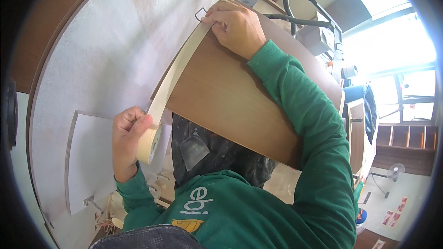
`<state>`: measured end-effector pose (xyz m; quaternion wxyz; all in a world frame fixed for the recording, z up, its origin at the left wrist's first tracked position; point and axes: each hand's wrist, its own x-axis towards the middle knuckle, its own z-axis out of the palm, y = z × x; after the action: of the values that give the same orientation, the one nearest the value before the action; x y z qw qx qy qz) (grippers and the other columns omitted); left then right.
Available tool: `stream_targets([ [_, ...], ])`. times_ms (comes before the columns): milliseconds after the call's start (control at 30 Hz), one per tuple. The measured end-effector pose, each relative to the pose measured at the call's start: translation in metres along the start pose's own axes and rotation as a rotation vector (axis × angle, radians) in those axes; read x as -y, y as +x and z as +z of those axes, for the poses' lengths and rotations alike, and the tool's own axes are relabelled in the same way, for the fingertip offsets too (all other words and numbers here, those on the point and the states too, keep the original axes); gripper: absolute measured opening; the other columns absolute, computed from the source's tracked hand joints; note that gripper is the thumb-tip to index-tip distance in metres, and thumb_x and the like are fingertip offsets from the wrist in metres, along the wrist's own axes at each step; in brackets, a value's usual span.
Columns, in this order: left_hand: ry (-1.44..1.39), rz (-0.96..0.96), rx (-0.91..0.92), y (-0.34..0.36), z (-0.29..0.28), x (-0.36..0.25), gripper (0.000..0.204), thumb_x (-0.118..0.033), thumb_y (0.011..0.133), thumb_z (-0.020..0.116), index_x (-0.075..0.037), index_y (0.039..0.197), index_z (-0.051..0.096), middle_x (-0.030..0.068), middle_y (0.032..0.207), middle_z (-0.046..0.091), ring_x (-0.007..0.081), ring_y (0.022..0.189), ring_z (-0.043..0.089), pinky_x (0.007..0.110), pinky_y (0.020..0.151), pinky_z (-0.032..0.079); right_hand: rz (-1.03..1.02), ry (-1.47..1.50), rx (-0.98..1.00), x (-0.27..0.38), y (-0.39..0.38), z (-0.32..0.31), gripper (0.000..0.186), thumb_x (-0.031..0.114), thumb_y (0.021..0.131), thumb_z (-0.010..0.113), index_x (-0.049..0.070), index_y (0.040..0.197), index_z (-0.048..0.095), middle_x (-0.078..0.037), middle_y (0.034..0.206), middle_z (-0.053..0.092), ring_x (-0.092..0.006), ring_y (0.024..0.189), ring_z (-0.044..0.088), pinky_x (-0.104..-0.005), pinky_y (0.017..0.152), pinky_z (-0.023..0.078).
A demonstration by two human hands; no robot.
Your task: The person applies masking tape along the edges of a wooden panel, then uses a metal scraper to press the tape firmly. The person repeats this process on multiple edges of the panel.
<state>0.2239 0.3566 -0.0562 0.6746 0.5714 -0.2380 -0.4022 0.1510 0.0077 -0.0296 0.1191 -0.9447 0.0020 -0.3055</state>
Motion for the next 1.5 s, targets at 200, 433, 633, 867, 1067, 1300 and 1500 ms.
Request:
stream_targets([
  [200, -0.095, -0.041, -0.040, 0.001, -0.002, -0.003, 0.025, -0.014, 0.102, 0.069, -0.005, 0.080, 0.064, -0.0032, 0.072, 0.064, 0.0001, 0.061, 0.048, 0.021, 0.054, 0.035, 0.013, 0.017, 0.014, 0.001, 0.000, -0.001, 0.030, -0.007, 0.078, 0.068, 0.004, 0.102, 0.081, -0.008, 0.107, 0.075, -0.0268, 0.095, 0.073, -0.0348, 0.087, 0.059],
  [433, -0.142, -0.081, -0.011, 0.002, -0.003, 0.007, 0.024, -0.014, 0.103, 0.068, -0.006, 0.080, 0.063, 0.0000, 0.075, 0.068, 0.0021, 0.061, 0.054, 0.022, 0.055, 0.041, -0.022, 0.011, 0.012, 0.000, 0.001, 0.000, 0.030, -0.007, 0.078, 0.068, 0.003, 0.102, 0.081, -0.008, 0.106, 0.075, -0.0268, 0.095, 0.073, -0.0342, 0.086, 0.059],
  [633, -0.145, -0.082, -0.021, 0.001, -0.003, 0.008, 0.025, -0.013, 0.103, 0.068, -0.006, 0.080, 0.063, -0.0002, 0.075, 0.068, 0.0019, 0.062, 0.054, 0.021, 0.056, 0.041, 0.030, 0.020, 0.026, 0.001, 0.000, 0.000, 0.028, -0.006, 0.079, 0.068, 0.003, 0.102, 0.081, -0.008, 0.107, 0.076, -0.0269, 0.096, 0.074, -0.0345, 0.088, 0.059],
  [867, -0.115, -0.078, -0.036, 0.002, -0.006, 0.011, 0.027, -0.016, 0.102, 0.069, -0.006, 0.078, 0.062, -0.0012, 0.072, 0.065, 0.0017, 0.061, 0.050, 0.022, 0.056, 0.038, -0.016, -0.025, 0.021, -0.001, 0.000, 0.001, 0.027, -0.005, 0.081, 0.068, 0.004, 0.103, 0.082, -0.008, 0.108, 0.076, -0.0254, 0.096, 0.074, -0.0341, 0.091, 0.060],
  [1067, -0.095, -0.060, -0.039, 0.002, -0.006, 0.013, 0.028, -0.016, 0.102, 0.069, -0.006, 0.077, 0.063, -0.0021, 0.072, 0.064, 0.0013, 0.061, 0.048, 0.022, 0.056, 0.036, -0.057, -0.010, -0.041, -0.003, 0.001, 0.004, 0.023, -0.001, 0.081, 0.064, 0.007, 0.094, 0.083, -0.005, 0.102, 0.076, -0.0257, 0.090, 0.072, -0.0360, 0.083, 0.061],
  [1300, -0.098, -0.071, -0.048, 0.002, -0.006, 0.010, 0.027, -0.016, 0.102, 0.069, -0.006, 0.077, 0.062, -0.0026, 0.071, 0.063, 0.0010, 0.061, 0.047, 0.022, 0.055, 0.036, -0.029, -0.015, 0.012, -0.002, 0.001, 0.002, 0.028, -0.006, 0.080, 0.067, 0.003, 0.102, 0.081, -0.008, 0.106, 0.076, -0.0260, 0.096, 0.074, -0.0345, 0.090, 0.060],
  [1500, -0.116, -0.084, -0.042, 0.003, -0.008, 0.013, 0.027, -0.014, 0.102, 0.068, -0.006, 0.078, 0.061, -0.0028, 0.072, 0.064, 0.0004, 0.060, 0.048, 0.021, 0.054, 0.035, -0.010, 0.001, 0.008, -0.002, 0.001, 0.003, 0.028, -0.006, 0.079, 0.066, 0.004, 0.101, 0.081, -0.007, 0.105, 0.076, -0.0264, 0.096, 0.074, -0.0348, 0.088, 0.059],
])
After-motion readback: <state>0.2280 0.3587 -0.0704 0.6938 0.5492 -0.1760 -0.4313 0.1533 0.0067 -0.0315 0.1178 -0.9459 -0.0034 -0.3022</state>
